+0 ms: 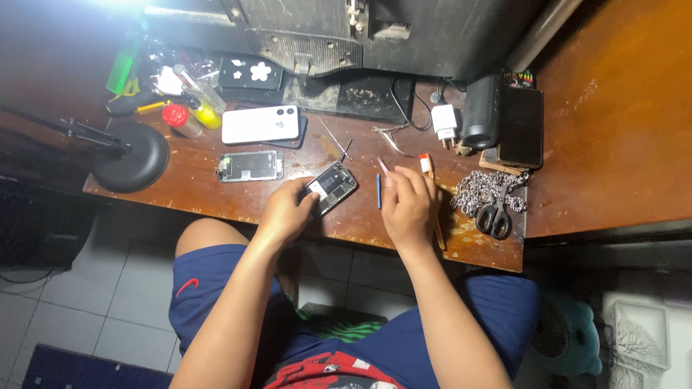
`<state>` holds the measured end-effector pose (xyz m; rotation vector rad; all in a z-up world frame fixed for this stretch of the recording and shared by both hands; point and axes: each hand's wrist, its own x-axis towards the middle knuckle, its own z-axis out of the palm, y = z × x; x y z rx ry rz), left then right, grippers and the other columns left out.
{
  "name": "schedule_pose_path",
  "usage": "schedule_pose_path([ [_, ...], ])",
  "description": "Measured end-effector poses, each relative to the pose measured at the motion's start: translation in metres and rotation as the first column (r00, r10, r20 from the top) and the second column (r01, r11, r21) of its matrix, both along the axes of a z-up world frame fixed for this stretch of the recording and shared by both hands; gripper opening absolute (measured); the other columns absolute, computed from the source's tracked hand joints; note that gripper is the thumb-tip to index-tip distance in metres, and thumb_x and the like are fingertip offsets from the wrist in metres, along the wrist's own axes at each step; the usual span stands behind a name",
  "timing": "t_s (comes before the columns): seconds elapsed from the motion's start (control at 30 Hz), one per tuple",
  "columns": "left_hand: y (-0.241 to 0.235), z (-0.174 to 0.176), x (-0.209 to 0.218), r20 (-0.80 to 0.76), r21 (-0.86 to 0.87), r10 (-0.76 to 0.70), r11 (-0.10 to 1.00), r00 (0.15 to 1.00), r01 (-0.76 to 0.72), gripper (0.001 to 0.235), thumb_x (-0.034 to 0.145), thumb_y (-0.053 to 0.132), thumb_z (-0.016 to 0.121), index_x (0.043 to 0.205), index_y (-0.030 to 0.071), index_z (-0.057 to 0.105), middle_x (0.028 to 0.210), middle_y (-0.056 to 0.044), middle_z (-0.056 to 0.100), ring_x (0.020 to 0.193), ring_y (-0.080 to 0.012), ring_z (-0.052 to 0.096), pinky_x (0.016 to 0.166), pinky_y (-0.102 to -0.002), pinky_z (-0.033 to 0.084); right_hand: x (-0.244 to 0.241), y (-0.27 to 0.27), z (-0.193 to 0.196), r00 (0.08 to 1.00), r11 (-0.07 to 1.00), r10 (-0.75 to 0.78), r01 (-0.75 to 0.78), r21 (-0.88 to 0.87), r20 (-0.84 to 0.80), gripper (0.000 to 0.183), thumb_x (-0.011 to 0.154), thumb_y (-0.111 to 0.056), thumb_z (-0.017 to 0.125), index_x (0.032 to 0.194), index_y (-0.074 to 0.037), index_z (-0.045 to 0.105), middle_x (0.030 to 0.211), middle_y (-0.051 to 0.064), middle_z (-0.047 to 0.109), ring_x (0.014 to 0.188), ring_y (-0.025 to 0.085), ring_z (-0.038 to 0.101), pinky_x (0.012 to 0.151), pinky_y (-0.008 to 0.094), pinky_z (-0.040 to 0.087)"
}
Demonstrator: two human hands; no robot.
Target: The person uses a pink plastic spudger to pry and separate the internal components of a disassembled smartphone. They carefully lift the motherboard and other parts from the phone's frame while working at a cluttered desk.
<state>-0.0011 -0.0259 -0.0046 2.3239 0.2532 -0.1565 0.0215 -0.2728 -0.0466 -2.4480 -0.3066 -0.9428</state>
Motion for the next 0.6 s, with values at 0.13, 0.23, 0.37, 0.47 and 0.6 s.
schedule_pose_path([
  [0.13, -0.011, 0.017, -0.007, -0.020, -0.247, 0.091, 0.965, 0.996, -0.093, 0.036, 0.097, 0.019, 0.064, 0.129, 0.005, 0.068, 0.118, -0.024, 0.072, 0.120, -0.0432, 0.064, 0.101, -0.051, 0.050, -0.004, -0.008, 0.017, 0.984, 0.989, -0.111, 0.094, 0.117, 0.141, 0.023, 0.104, -0.012, 0.051, 0.111, -0.020, 0.072, 0.111, -0.004, 0.069, 0.094, 0.023, 0.067, 0.080, 0.036, 0.049],
  [0.23, -0.015, 0.031, -0.009, -0.240, -0.708, 0.211, 0.630, 0.947, -0.320, 0.044, 0.100, 0.014, 0.058, 0.141, -0.002, 0.056, 0.120, -0.015, 0.068, 0.111, -0.0281, 0.066, 0.090, -0.048, 0.059, -0.003, -0.007, 0.017, 0.958, 0.966, -0.211, 0.174, 0.189, 0.193, 0.028, 0.102, -0.008, 0.051, 0.116, -0.019, 0.072, 0.115, -0.005, 0.068, 0.098, 0.020, 0.067, 0.086, 0.033, 0.046],
  [0.37, -0.007, -0.039, 0.004, -0.324, -0.890, 0.189, 0.270, 0.927, -0.367, 0.029, 0.095, 0.010, 0.062, 0.123, 0.005, 0.057, 0.107, -0.012, 0.068, 0.099, -0.0266, 0.069, 0.080, -0.052, 0.061, -0.004, -0.002, 0.017, 0.954, 0.967, -0.252, 0.242, 0.079, 0.162, 0.025, 0.099, -0.011, 0.058, 0.114, -0.024, 0.073, 0.115, -0.007, 0.068, 0.105, 0.021, 0.064, 0.087, 0.037, 0.043],
  [0.47, -0.026, -0.014, 0.006, -0.343, -0.930, 0.151, 0.080, 0.927, -0.358, 0.027, 0.090, 0.010, 0.059, 0.116, 0.010, 0.051, 0.119, -0.017, 0.069, 0.106, -0.0315, 0.070, 0.085, -0.057, 0.059, -0.007, 0.003, 0.012, 0.950, 0.949, -0.309, 0.310, -0.052, 0.038, 0.019, 0.092, -0.019, 0.072, 0.110, -0.024, 0.075, 0.120, -0.006, 0.068, 0.119, 0.024, 0.059, 0.091, 0.043, 0.040],
  [0.6, -0.040, -0.033, 0.017, -0.259, -0.959, 0.093, -0.141, 0.961, -0.245, 0.041, 0.081, 0.010, 0.049, 0.120, 0.016, 0.039, 0.137, -0.028, 0.061, 0.114, -0.0503, 0.065, 0.090, -0.066, 0.053, -0.005, 0.005, 0.004, 0.921, 0.915, -0.389, 0.385, -0.123, -0.003, 0.015, 0.083, -0.021, 0.082, 0.098, -0.023, 0.079, 0.121, -0.006, 0.068, 0.120, 0.026, 0.057, 0.091, 0.046, 0.039],
])
